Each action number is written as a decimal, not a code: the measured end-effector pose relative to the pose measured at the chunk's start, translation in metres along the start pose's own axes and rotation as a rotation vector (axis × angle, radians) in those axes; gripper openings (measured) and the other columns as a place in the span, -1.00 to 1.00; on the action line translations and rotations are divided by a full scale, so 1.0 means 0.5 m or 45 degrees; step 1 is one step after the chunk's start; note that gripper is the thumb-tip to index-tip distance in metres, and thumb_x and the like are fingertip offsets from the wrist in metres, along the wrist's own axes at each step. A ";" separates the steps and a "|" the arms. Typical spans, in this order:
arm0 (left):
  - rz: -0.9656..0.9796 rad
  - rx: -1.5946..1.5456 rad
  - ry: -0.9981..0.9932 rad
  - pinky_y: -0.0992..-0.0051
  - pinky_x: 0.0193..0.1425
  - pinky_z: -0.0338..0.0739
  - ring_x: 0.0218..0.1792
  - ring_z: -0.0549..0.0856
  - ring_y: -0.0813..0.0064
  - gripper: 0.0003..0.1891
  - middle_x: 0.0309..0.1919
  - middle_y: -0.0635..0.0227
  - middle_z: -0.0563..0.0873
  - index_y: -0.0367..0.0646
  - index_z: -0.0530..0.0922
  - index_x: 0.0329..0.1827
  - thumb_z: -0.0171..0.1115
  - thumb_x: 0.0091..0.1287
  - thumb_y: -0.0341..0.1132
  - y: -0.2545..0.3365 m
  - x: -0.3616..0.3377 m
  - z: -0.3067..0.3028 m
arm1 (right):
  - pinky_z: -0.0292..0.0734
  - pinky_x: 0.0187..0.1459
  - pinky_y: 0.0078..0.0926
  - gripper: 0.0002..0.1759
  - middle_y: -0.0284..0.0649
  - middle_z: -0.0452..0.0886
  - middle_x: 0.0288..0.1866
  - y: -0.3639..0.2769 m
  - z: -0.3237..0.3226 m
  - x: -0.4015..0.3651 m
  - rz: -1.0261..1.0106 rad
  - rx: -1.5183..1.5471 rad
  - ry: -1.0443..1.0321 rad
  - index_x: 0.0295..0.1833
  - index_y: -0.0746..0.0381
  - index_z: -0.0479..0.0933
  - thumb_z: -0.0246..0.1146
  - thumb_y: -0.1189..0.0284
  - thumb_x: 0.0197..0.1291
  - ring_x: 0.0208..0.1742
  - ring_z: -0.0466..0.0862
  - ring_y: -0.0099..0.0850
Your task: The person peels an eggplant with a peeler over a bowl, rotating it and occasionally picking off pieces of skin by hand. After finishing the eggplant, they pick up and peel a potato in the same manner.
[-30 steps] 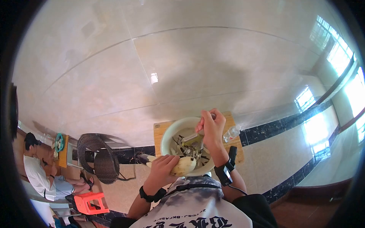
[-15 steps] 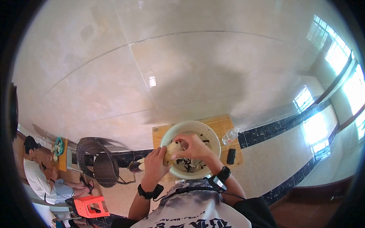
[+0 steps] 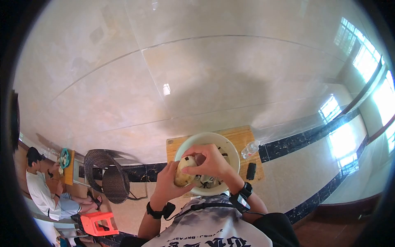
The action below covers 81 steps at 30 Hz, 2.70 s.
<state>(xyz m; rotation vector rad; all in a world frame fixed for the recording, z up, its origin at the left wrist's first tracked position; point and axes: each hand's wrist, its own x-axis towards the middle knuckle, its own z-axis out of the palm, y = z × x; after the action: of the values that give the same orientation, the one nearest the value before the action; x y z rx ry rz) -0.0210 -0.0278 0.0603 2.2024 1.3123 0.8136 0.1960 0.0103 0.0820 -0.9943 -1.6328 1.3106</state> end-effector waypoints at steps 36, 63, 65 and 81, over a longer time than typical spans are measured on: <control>-0.288 0.193 -0.291 0.10 -0.11 0.70 -0.13 0.82 -0.01 -0.29 -0.16 0.08 0.80 -0.18 0.53 0.25 0.60 -0.01 -0.20 -0.029 -0.019 0.085 | 0.41 -0.59 -0.40 -0.65 -0.38 0.40 -0.58 0.000 -0.059 0.054 0.181 0.974 1.205 -0.36 0.14 0.35 0.37 0.41 0.45 -0.68 0.40 -0.51; -0.191 0.256 -0.199 0.12 -0.12 0.69 -0.10 0.80 0.04 -0.38 -0.15 0.18 0.76 -0.14 0.52 0.12 0.62 -0.04 -0.30 -0.019 -0.004 0.097 | 0.48 -0.62 -0.40 -0.75 -0.31 0.45 -0.57 0.092 -0.115 0.047 0.179 0.904 1.420 -0.32 0.26 0.41 0.31 0.48 0.41 -0.68 0.45 -0.49; -0.193 0.278 -0.226 0.11 -0.13 0.69 -0.11 0.81 0.03 -0.39 -0.16 0.17 0.76 -0.14 0.52 0.12 0.61 -0.02 -0.30 -0.019 -0.006 0.098 | 0.47 -0.60 -0.39 -0.75 -0.31 0.45 -0.56 0.086 -0.112 0.039 0.194 0.969 1.347 -0.32 0.24 0.40 0.32 0.48 0.41 -0.67 0.45 -0.48; -0.086 0.164 -0.189 0.12 -0.07 0.69 -0.07 0.80 0.04 -0.38 -0.10 0.15 0.76 -0.13 0.52 0.10 0.63 -0.07 -0.31 -0.021 -0.031 0.091 | 0.50 -0.57 -0.34 -0.73 -0.32 0.43 -0.55 0.105 -0.111 0.036 0.319 0.951 1.331 -0.36 0.24 0.39 0.33 0.49 0.37 -0.64 0.46 -0.47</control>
<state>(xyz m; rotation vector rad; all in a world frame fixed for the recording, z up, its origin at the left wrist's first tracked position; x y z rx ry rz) -0.0021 -0.0402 0.0163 2.2549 1.3916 0.5424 0.2455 0.0546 0.0405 -1.1102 -0.2039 1.0902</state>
